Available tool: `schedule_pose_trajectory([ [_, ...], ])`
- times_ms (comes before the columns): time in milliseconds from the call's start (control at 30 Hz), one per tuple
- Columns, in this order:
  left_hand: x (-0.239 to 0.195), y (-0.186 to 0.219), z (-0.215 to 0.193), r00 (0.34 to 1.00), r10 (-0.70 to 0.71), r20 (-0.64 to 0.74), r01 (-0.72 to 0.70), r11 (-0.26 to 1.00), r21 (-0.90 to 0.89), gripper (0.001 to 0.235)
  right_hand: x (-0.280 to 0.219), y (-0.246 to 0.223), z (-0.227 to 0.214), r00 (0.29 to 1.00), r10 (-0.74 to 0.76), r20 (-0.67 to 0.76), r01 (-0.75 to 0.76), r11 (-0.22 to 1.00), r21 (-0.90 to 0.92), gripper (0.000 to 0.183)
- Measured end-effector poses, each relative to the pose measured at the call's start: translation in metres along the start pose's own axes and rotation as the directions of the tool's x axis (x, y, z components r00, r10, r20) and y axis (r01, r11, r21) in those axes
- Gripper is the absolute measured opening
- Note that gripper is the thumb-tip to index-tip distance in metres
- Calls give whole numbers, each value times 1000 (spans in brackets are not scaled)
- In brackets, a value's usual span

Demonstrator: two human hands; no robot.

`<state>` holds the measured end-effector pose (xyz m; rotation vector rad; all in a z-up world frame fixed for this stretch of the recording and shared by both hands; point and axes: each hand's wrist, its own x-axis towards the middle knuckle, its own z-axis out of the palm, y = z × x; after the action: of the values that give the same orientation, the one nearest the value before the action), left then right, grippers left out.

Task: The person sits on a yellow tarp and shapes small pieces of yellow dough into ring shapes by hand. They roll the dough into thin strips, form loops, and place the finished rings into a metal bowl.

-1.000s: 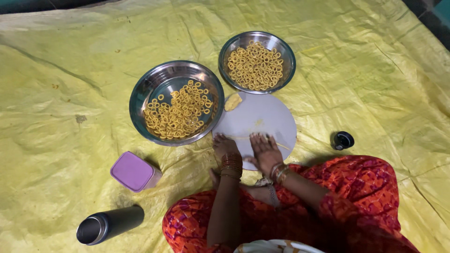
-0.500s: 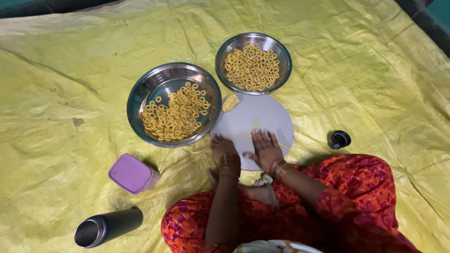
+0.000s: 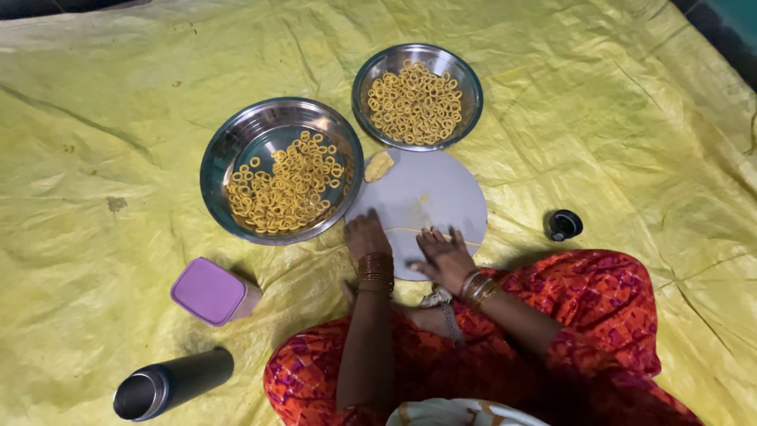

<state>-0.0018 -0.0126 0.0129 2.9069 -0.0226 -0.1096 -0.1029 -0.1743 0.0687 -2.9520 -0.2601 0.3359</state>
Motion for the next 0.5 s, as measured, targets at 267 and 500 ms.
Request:
schedule_pose_trajectory([
  [267, 0, -3, 8, 938, 119, -326, -122, 993, 12, 16, -12, 40, -11, 910, 257, -325, -255, 966, 50, 27],
  [500, 8, -17, -6, 981, -37, -191, 42, 999, 19, 13, 20, 38, -14, 925, 339, -175, -312, 936, 163, 24],
])
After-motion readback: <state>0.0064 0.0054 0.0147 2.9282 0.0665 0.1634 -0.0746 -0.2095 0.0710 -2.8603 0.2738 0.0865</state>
